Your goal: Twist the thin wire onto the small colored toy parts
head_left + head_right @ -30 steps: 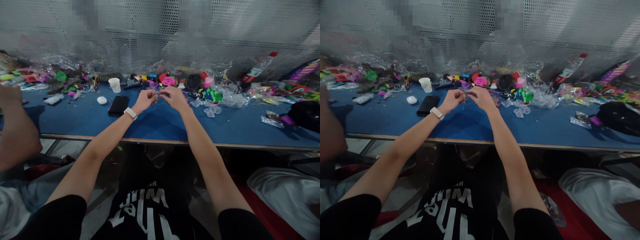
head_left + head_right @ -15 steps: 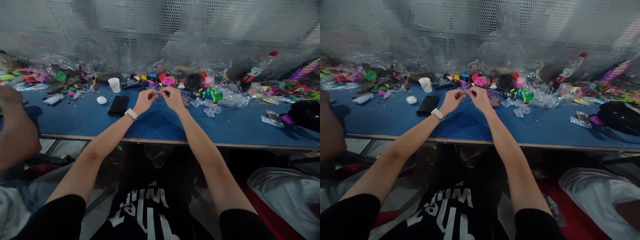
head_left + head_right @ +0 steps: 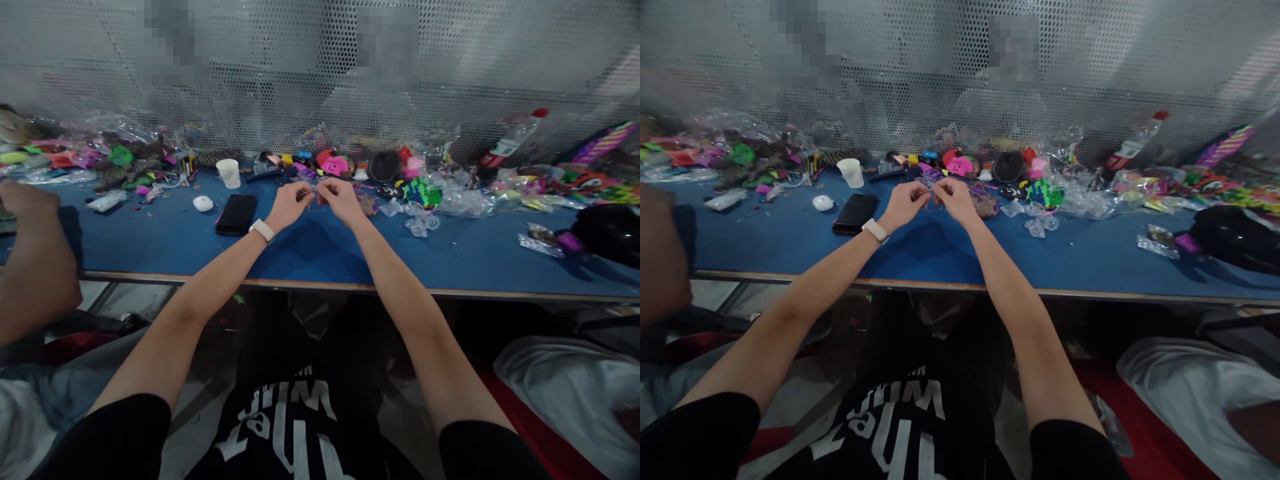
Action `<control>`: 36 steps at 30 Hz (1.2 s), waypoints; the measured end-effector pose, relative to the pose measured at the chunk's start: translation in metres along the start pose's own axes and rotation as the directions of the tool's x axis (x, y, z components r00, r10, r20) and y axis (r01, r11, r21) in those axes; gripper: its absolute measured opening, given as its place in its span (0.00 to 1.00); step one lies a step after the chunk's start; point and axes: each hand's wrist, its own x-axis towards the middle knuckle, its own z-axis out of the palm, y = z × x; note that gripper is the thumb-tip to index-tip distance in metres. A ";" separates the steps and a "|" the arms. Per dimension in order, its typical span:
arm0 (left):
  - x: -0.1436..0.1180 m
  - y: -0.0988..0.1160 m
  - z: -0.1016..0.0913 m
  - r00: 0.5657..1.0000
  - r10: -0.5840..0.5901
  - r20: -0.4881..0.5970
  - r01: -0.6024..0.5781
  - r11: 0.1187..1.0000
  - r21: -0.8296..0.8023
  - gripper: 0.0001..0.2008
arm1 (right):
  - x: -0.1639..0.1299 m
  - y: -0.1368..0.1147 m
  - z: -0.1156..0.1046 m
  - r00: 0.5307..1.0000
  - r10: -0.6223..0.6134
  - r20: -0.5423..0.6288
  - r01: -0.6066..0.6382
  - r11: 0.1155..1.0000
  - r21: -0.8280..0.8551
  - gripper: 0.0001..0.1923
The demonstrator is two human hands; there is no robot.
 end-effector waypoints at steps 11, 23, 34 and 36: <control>0.002 -0.001 0.002 0.996 -0.084 0.013 0.084 0.966 -0.243 0.17 | -0.005 -0.001 -0.010 0.953 -0.302 0.033 0.293 0.883 -0.367 0.13; 0.002 0.007 -0.007 0.999 0.017 -0.044 -0.013 0.997 0.079 0.09 | -0.001 0.001 -0.003 0.986 -0.155 0.056 0.164 0.942 -0.291 0.16; 0.004 0.009 -0.018 0.978 0.167 0.128 -0.199 0.935 0.295 0.05 | 0.007 0.000 -0.024 0.972 -0.056 0.230 0.098 0.980 -0.175 0.17; 0.003 0.009 -0.018 0.972 0.180 0.150 -0.218 0.927 0.304 0.05 | 0.007 0.001 -0.026 0.967 -0.059 0.249 0.102 0.981 -0.163 0.15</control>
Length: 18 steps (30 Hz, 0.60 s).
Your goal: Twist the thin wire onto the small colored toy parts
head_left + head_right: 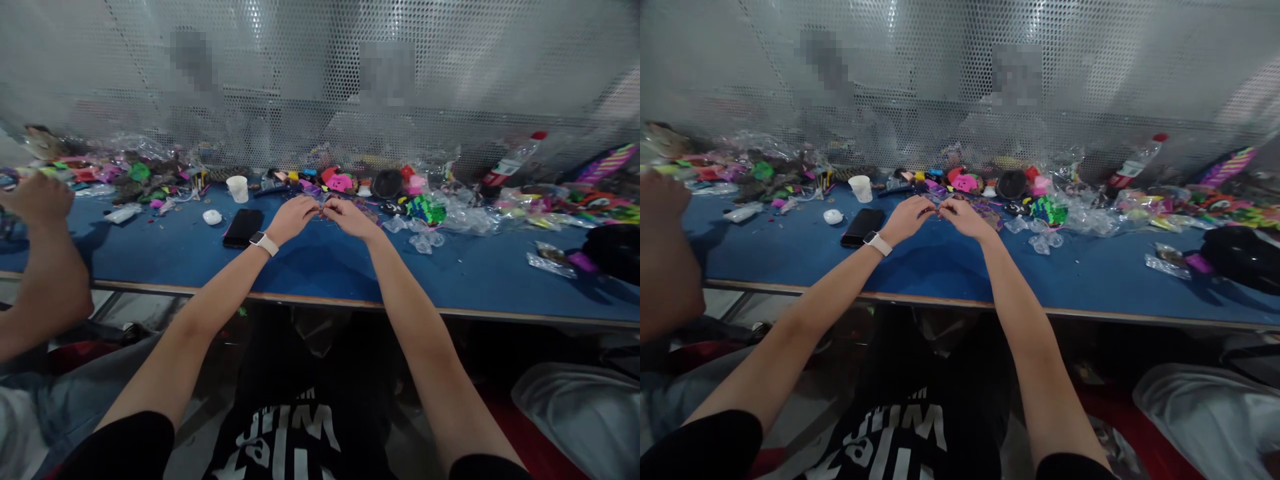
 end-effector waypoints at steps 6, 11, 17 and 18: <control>0.000 0.003 0.008 0.991 -0.122 -0.056 0.113 0.984 -0.140 0.04 | -0.003 -0.002 0.003 0.996 0.025 -0.087 -0.013 0.991 0.133 0.17; 0.000 0.007 0.011 0.977 -0.198 -0.081 0.173 0.953 -0.248 0.05 | -0.005 -0.006 0.007 0.991 0.118 -0.070 -0.096 0.961 0.260 0.24; 0.000 0.007 0.007 0.987 -0.151 -0.063 0.133 0.964 -0.230 0.05 | -0.005 -0.009 0.007 0.982 0.189 0.024 -0.185 0.918 0.351 0.29; 0.000 0.007 0.006 0.989 -0.136 -0.058 0.121 0.969 -0.218 0.05 | -0.006 -0.010 0.007 0.978 0.206 0.038 -0.205 0.907 0.368 0.29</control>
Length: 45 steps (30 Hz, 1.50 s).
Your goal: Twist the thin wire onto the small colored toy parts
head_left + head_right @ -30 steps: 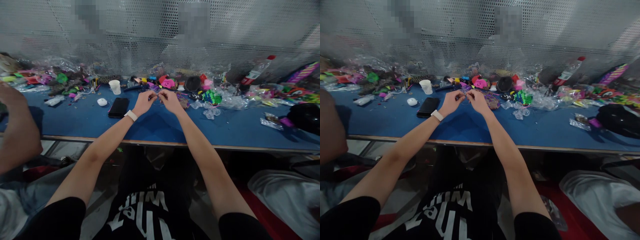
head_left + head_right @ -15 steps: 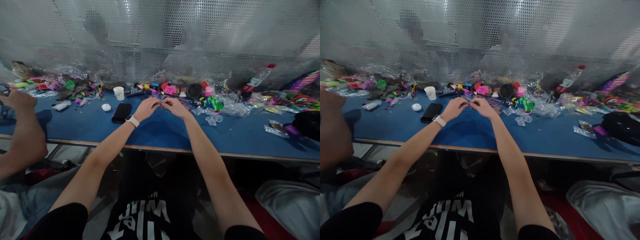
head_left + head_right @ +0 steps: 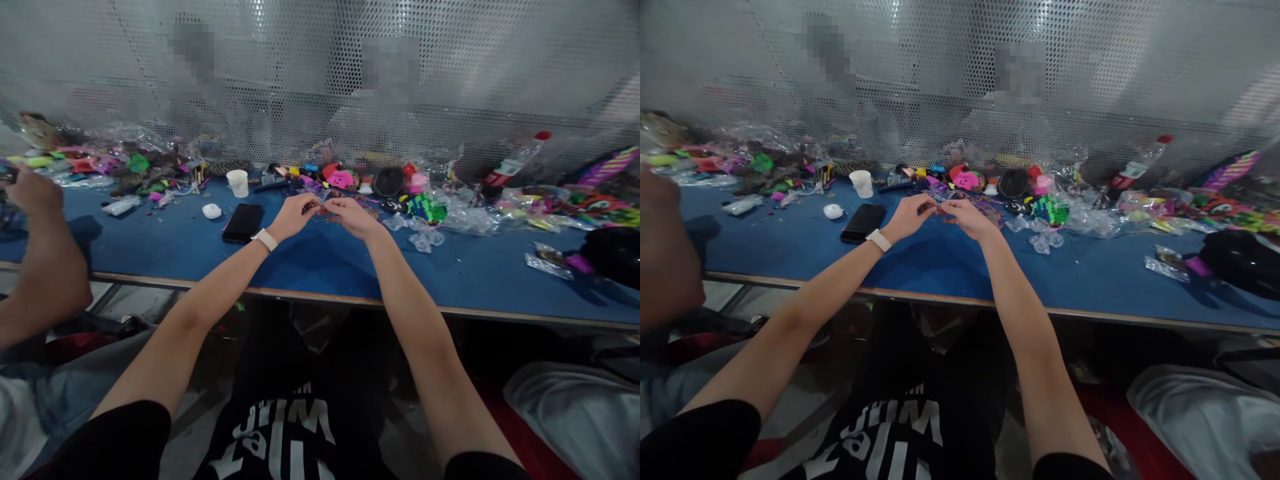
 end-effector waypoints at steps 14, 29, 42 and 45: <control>0.000 -0.006 -0.002 0.991 0.122 0.054 -0.126 0.987 0.095 0.04 | 0.003 0.005 0.000 0.992 0.123 0.030 -0.127 0.977 0.169 0.12; 0.005 -0.013 0.018 0.900 -0.407 -0.154 0.221 0.732 -0.645 0.14 | 0.007 0.016 0.021 0.979 -0.206 -0.008 0.205 0.977 -0.052 0.39; 0.007 -0.006 0.018 0.883 -0.451 -0.129 0.235 0.665 -0.709 0.16 | 0.008 0.015 0.022 0.930 -0.355 -0.099 0.342 0.931 -0.125 0.37; 0.007 -0.003 0.017 0.878 -0.459 -0.137 0.239 0.667 -0.705 0.17 | 0.009 0.015 0.022 0.925 -0.370 -0.087 0.358 0.925 -0.124 0.39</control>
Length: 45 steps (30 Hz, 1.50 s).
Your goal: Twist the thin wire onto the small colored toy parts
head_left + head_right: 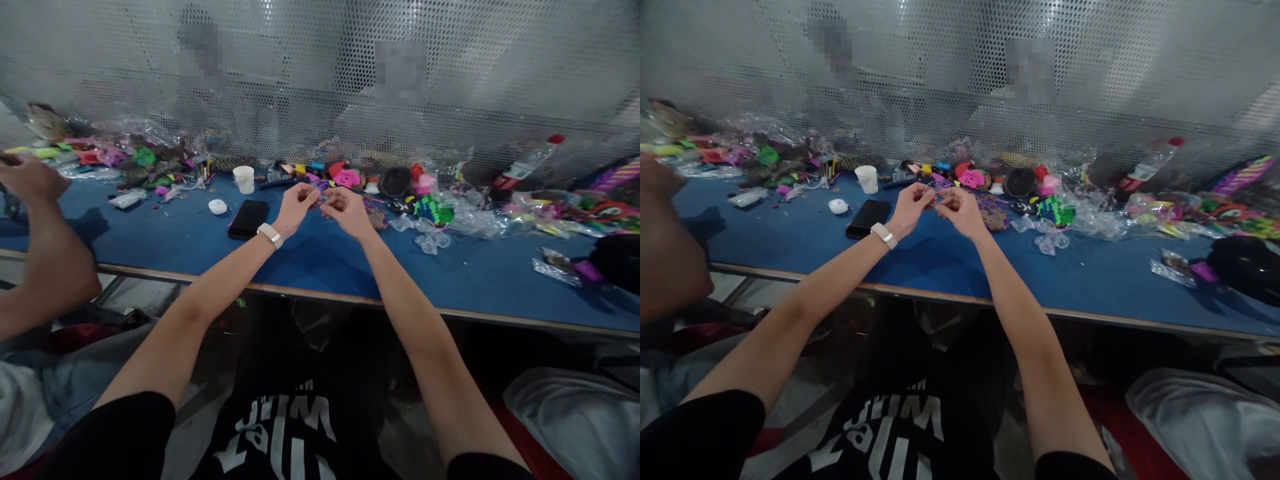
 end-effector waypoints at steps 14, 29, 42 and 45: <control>-0.003 0.004 0.002 0.998 -0.059 -0.013 0.058 0.998 -0.039 0.24 | 0.001 0.007 -0.009 0.999 -0.041 -0.034 0.040 0.999 -0.030 0.42; -0.001 0.004 0.000 0.999 -0.032 -0.044 0.031 0.999 -0.033 0.29 | 0.001 -0.003 0.001 0.992 0.102 -0.079 -0.088 0.982 0.166 0.42; -0.001 0.000 0.002 0.994 -0.061 -0.086 0.053 0.994 -0.097 0.30 | 0.001 -0.004 0.006 0.965 0.255 -0.069 -0.219 0.919 0.329 0.38; -0.001 0.000 0.003 0.994 -0.071 -0.087 0.062 0.993 -0.100 0.32 | 0.000 -0.001 0.010 0.965 0.258 -0.044 -0.223 0.896 0.383 0.38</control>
